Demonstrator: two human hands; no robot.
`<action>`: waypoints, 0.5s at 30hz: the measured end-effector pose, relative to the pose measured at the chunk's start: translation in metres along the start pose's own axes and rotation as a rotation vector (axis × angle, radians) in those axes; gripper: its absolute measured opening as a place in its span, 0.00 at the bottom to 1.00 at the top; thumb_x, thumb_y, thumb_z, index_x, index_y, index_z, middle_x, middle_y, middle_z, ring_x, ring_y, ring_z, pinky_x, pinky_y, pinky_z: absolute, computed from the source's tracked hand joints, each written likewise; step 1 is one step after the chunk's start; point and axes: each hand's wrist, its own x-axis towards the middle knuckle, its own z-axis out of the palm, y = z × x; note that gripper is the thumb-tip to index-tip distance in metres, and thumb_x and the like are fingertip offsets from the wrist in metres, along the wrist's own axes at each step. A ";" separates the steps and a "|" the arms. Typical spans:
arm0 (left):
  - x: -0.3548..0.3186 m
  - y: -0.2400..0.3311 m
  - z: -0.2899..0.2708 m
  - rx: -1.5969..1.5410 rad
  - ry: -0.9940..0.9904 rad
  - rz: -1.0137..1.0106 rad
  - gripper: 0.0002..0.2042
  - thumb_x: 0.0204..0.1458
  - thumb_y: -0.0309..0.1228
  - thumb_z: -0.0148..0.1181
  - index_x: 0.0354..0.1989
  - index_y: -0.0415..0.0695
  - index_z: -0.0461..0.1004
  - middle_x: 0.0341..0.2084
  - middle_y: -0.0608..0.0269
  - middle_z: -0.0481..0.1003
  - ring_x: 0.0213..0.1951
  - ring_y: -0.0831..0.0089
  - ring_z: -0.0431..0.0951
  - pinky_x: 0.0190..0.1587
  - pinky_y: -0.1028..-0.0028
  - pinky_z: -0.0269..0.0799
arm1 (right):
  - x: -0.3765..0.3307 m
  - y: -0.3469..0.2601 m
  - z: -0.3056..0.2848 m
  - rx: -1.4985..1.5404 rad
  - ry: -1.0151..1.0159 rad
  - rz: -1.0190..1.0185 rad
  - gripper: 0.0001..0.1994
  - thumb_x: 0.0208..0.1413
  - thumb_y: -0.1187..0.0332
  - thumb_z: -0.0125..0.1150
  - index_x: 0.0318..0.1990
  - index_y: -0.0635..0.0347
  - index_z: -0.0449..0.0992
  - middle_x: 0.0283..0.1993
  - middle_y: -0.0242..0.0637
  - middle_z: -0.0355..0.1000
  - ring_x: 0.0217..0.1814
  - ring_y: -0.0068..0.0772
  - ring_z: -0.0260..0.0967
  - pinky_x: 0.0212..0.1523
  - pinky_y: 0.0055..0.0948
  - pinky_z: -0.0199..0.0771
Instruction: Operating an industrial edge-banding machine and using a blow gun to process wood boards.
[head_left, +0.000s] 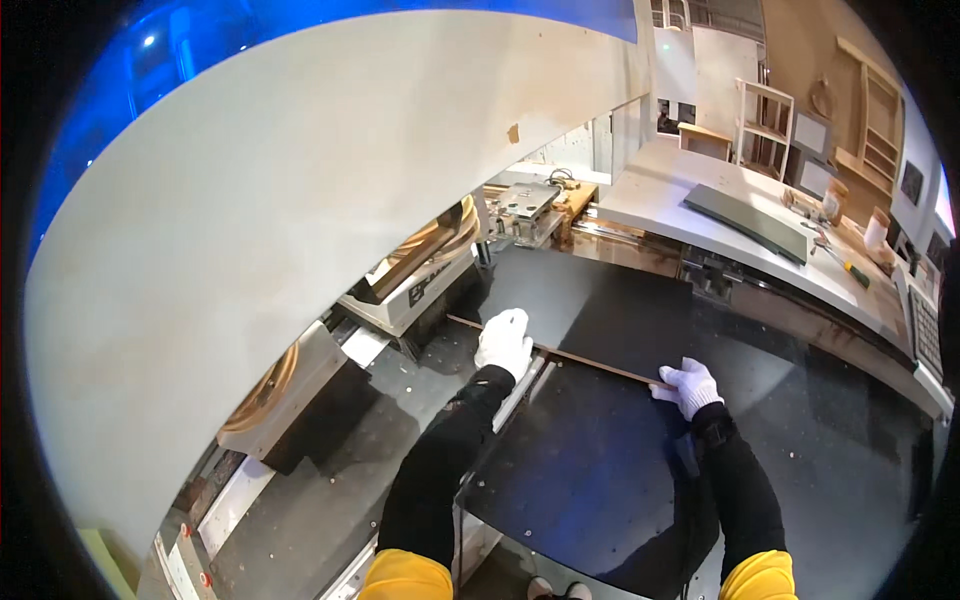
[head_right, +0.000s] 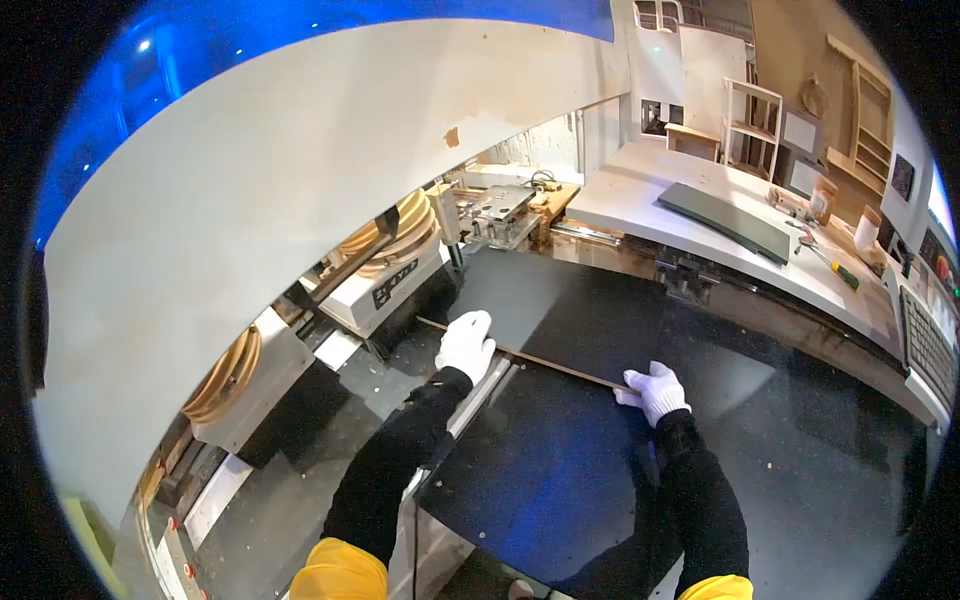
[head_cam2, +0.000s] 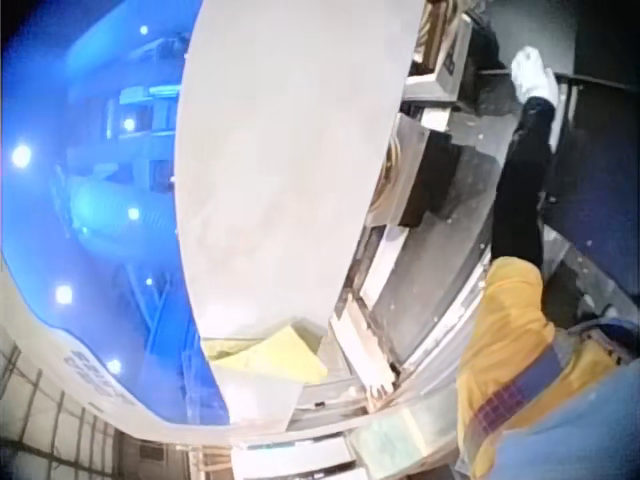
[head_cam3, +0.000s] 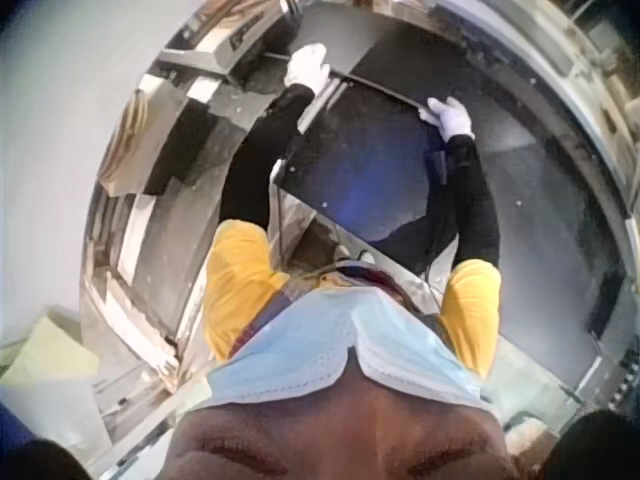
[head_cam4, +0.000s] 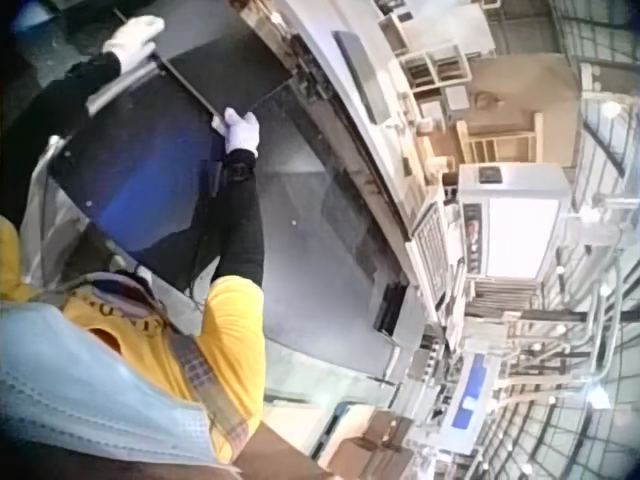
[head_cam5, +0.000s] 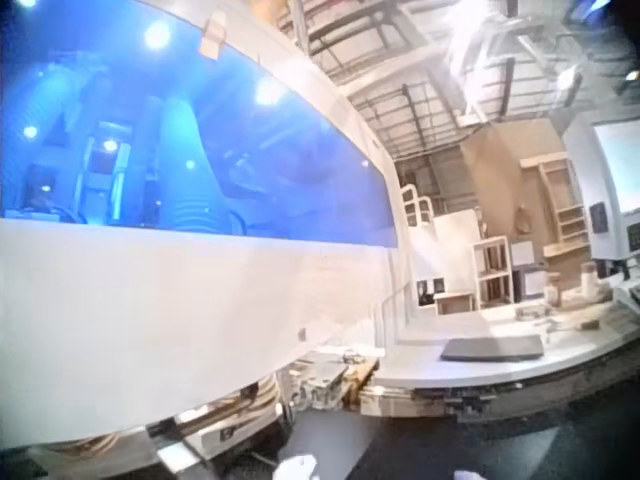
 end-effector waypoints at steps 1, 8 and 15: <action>-0.003 -0.010 0.003 0.270 -0.088 0.134 0.13 0.50 0.35 0.59 0.41 0.44 0.69 0.39 0.53 0.73 0.43 0.52 0.75 0.46 0.57 0.69 | -0.004 -0.018 0.007 -0.293 -0.093 0.014 0.25 0.57 0.68 0.63 0.55 0.79 0.64 0.43 0.54 0.73 0.41 0.39 0.76 0.29 0.30 0.81; 0.003 -0.025 0.025 0.370 -0.333 0.006 0.19 0.52 0.36 0.59 0.50 0.42 0.66 0.39 0.53 0.72 0.44 0.56 0.74 0.46 0.58 0.69 | -0.014 -0.055 0.009 -1.363 0.250 -0.481 0.24 0.51 0.50 0.64 0.41 0.66 0.74 0.38 0.57 0.73 0.48 0.56 0.73 0.50 0.44 0.74; 0.021 -0.021 0.044 0.338 -0.289 0.004 0.20 0.53 0.37 0.58 0.52 0.41 0.65 0.40 0.53 0.72 0.44 0.55 0.73 0.47 0.59 0.70 | -0.008 -0.013 0.004 -1.582 -0.005 -0.286 0.19 0.57 0.55 0.60 0.40 0.66 0.79 0.43 0.58 0.74 0.48 0.57 0.73 0.50 0.43 0.74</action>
